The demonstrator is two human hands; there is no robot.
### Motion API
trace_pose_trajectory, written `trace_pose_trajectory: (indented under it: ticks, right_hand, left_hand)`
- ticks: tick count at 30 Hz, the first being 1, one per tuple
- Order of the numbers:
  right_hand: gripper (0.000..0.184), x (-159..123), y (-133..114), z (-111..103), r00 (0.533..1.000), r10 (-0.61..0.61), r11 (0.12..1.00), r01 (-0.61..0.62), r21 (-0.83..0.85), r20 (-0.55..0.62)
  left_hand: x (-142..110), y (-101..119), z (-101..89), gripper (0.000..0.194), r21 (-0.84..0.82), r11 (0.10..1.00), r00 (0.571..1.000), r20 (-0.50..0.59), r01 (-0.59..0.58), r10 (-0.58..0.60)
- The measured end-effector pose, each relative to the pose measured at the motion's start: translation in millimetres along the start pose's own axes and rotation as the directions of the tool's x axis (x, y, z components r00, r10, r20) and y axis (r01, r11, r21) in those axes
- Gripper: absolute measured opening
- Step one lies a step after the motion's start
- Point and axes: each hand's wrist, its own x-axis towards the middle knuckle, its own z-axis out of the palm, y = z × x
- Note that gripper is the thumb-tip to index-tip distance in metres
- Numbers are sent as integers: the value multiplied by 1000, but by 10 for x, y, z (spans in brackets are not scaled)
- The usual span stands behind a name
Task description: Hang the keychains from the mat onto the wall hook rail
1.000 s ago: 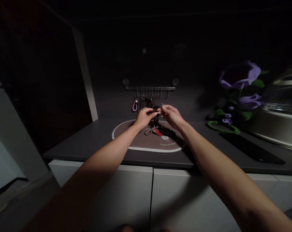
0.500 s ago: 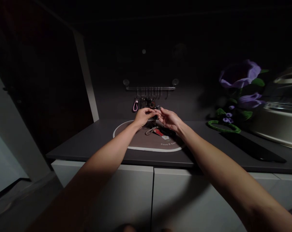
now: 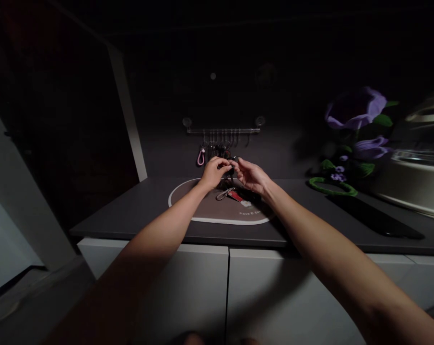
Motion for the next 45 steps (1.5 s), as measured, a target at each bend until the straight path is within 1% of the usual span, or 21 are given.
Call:
trace_pose_trajectory:
  ticks: [2, 4, 7, 9, 12, 14, 16, 18, 19, 21, 22, 24, 27, 30, 33, 36, 41, 45]
  right_hand:
    - [8, 10, 1, 2, 998, -37, 999, 36, -8, -43]
    - [3, 20, 10, 6, 995, -60, 997, 56, -50, -81]
    - [3, 27, 31, 14, 989, -99, 987, 84, -135, -109]
    - [5, 26, 44, 19, 985, -126, 976, 101, -194, -121]
    - [9, 17, 56, 30, 981, -148, 946, 102, -309, -127]
    - [14, 10, 60, 37, 979, -158, 898, 91, -430, -125]
    - [20, 7, 61, 44, 972, -200, 820, 97, -564, -123]
    - [22, 8, 53, 51, 950, -293, 741, 155, -653, -107]
    - [23, 10, 47, 54, 935, -345, 716, 204, -667, -85]
    - [28, 17, 33, 58, 903, -430, 696, 318, -643, -18]
    - [31, 22, 27, 58, 892, -451, 697, 365, -617, 18]
    - [31, 35, 27, 50, 891, -448, 713, 408, -571, 77]
    - [29, 56, 48, 27, 912, -398, 759, 387, -524, 97]
    - [28, 59, 67, 16, 933, -354, 816, 340, -467, 60]
    - [27, 36, 65, 34, 940, -339, 842, 316, -437, 26]
    - [29, 8, 53, 61, 930, -367, 823, 339, -456, 28]
    - [32, 10, 49, 61, 888, -458, 731, 398, -554, 34]
    - [31, 46, 51, 30, 868, -497, 712, 423, -560, 25]
  left_hand:
    - [9, -29, 8, 3, 31, 999, 999, -47, -18, 19]
    - [19, -70, 11, 3, 64, 998, 993, -118, -18, 25]
    - [39, -124, 2, 3, 111, 994, 976, -213, -7, 31]
    - [54, -140, -9, 2, 130, 991, 970, -235, -23, 54]
    - [73, -137, -29, 1, 137, 988, 972, -217, -65, 94]
    - [81, -124, -45, 1, 132, 988, 974, -199, -82, 107]
    - [84, -107, -62, 2, 123, 989, 976, -190, -86, 108]
    - [82, -89, -78, 2, 113, 990, 977, -184, -83, 103]
    - [81, -81, -84, 2, 105, 991, 979, -181, -79, 97]
    - [76, -71, -89, 3, 79, 994, 983, -164, -70, 82]
    - [74, -70, -88, 4, 58, 996, 986, -152, -66, 74]
    - [70, -73, -78, 6, 6, 998, 990, -126, -56, 56]
    - [64, -86, -55, 10, -79, 996, 995, -102, -30, 21]
    - [58, -99, -38, 13, -161, 987, 996, -84, -3, -11]
    - [55, -105, -32, 14, -216, 976, 997, -74, 12, -29]
    - [57, -105, -36, 15, -232, 973, 996, -78, 15, -34]
    - [65, -90, -48, 15, -193, 981, 996, -89, 1, -18]
    - [65, -67, -54, 14, -150, 989, 996, -93, -14, 0]
